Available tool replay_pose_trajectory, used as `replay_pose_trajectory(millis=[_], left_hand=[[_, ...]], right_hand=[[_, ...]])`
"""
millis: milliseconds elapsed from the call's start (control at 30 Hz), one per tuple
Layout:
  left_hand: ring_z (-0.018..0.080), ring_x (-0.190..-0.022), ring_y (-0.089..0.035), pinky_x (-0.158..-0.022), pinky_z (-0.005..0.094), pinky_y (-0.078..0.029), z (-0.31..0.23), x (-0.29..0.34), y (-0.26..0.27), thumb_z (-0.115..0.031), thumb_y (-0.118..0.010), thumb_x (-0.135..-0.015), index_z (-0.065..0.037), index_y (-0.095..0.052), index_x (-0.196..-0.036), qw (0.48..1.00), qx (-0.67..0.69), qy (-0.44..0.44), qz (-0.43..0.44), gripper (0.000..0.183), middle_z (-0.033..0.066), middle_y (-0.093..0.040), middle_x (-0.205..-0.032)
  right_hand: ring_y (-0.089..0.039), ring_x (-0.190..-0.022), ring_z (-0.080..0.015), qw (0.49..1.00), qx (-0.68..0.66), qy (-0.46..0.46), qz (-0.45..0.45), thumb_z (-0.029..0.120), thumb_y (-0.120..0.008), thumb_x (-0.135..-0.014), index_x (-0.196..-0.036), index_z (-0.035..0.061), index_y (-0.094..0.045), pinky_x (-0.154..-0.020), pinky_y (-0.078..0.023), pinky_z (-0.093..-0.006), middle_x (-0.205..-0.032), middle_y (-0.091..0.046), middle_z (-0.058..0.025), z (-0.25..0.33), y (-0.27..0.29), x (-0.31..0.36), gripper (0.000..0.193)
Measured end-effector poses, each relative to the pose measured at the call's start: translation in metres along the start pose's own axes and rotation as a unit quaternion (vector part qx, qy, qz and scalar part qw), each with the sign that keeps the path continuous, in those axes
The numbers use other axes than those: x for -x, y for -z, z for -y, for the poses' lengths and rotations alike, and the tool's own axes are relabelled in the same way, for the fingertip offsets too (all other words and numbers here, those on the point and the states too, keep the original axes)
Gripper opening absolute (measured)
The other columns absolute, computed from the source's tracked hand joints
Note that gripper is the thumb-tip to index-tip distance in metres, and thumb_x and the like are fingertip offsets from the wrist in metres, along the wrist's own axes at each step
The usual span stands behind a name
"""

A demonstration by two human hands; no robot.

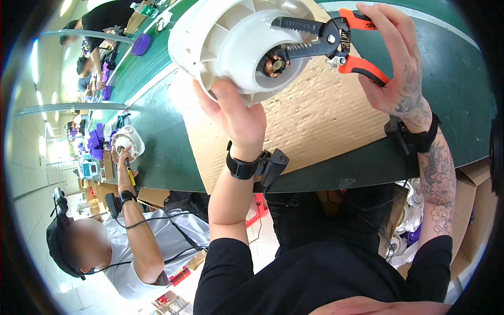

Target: The person uses pliers to manipulate and secure internal components within white plastic electrical housings. They repeatedly pick up a housing from a cardboard box, work on the internal wiring or terminals with the pliers, and place the finished unit onto the table.

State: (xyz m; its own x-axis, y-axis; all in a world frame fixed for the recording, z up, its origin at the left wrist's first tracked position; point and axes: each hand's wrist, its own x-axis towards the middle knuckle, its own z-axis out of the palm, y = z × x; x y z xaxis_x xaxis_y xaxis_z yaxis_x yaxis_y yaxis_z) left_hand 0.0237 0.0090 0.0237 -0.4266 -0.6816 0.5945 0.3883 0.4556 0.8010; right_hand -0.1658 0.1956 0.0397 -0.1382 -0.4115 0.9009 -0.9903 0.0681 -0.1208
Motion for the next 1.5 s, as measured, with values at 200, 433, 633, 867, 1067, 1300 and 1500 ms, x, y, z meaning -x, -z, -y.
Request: replay_pose_trajectory(millis=[200,433,633,867,1067,1300,1500], left_hand=[[0.0150,-0.114,-0.059,-0.097,0.0314,-0.049,-0.012,-0.009,-0.013,-0.026,-0.061,-0.108,0.000,-0.045,-0.143,0.971,0.173,0.140,-0.087,0.046,0.0083,-0.060,-0.127],[0.0158,-0.112,-0.066,-0.087,0.0318,-0.057,0.004,-0.017,-0.010,-0.028,-0.065,-0.106,-0.004,-0.053,-0.138,0.969,0.149,0.186,-0.071,0.042,0.0082,-0.067,-0.127],[0.0144,-0.100,-0.071,-0.072,0.0304,-0.058,0.016,-0.019,-0.012,-0.033,-0.062,-0.107,-0.007,-0.058,-0.134,0.958,0.137,0.246,-0.054,0.038,0.0046,-0.071,-0.116],[0.0113,-0.085,-0.069,-0.064,0.0288,-0.055,0.016,-0.023,-0.011,-0.029,-0.060,-0.107,-0.004,-0.067,-0.123,0.970,0.047,0.236,-0.037,0.031,0.0045,-0.073,-0.102],[0.0126,-0.084,-0.068,-0.065,0.0272,-0.052,-0.007,-0.033,-0.009,-0.026,-0.070,-0.099,0.002,-0.071,-0.119,0.965,-0.100,0.241,-0.005,0.035,0.0078,-0.073,-0.096],[0.0153,-0.092,-0.070,-0.079,0.0271,-0.053,0.014,-0.036,0.004,-0.029,-0.077,-0.093,0.003,-0.071,-0.119,0.974,-0.045,0.221,-0.018,0.042,0.0105,-0.075,-0.103],[0.0169,-0.092,-0.070,-0.080,0.0297,-0.054,0.007,-0.035,0.003,-0.036,-0.079,-0.090,0.003,-0.072,-0.121,0.972,-0.095,0.217,-0.007,0.050,0.0112,-0.076,-0.104]], right_hand=[[-0.052,-0.110,-0.0391,0.994,0.034,-0.014,0.101,0.016,-0.074,-0.067,-0.137,-0.0008,-0.055,-0.099,-0.041,-0.0491,-0.121,-0.052,-0.0206,0.016,0.013,-0.012,0.074],[-0.047,-0.123,-0.0357,0.981,0.061,-0.056,0.175,0.010,-0.073,-0.061,-0.143,0.0085,-0.054,-0.109,-0.034,-0.0489,-0.127,-0.050,-0.0150,0.018,0.013,-0.008,0.084],[-0.045,-0.116,-0.0380,0.974,0.070,-0.072,0.204,0.024,-0.074,-0.057,-0.136,0.0033,-0.055,-0.103,-0.033,-0.0522,-0.120,-0.048,-0.0174,0.017,0.019,-0.010,0.085],[-0.045,-0.117,-0.0379,0.966,0.074,-0.084,0.234,0.024,-0.075,-0.057,-0.136,0.0037,-0.054,-0.103,-0.033,-0.0529,-0.121,-0.048,-0.0171,0.023,0.021,-0.014,0.084],[-0.046,-0.125,-0.0345,0.968,0.104,-0.040,0.224,0.015,-0.075,-0.060,-0.141,0.0094,-0.054,-0.109,-0.032,-0.0494,-0.127,-0.050,-0.0140,0.018,0.016,-0.003,0.084],[-0.043,-0.129,-0.0321,0.955,0.139,-0.033,0.260,0.020,-0.077,-0.058,-0.142,0.0134,-0.049,-0.109,-0.030,-0.0533,-0.130,-0.046,-0.0126,0.030,0.011,-0.005,0.088],[-0.045,-0.123,-0.0328,0.943,0.170,-0.028,0.283,0.022,-0.075,-0.054,-0.139,0.0110,-0.051,-0.104,-0.031,-0.0526,-0.124,-0.047,-0.0143,0.041,0.013,-0.014,0.089]])
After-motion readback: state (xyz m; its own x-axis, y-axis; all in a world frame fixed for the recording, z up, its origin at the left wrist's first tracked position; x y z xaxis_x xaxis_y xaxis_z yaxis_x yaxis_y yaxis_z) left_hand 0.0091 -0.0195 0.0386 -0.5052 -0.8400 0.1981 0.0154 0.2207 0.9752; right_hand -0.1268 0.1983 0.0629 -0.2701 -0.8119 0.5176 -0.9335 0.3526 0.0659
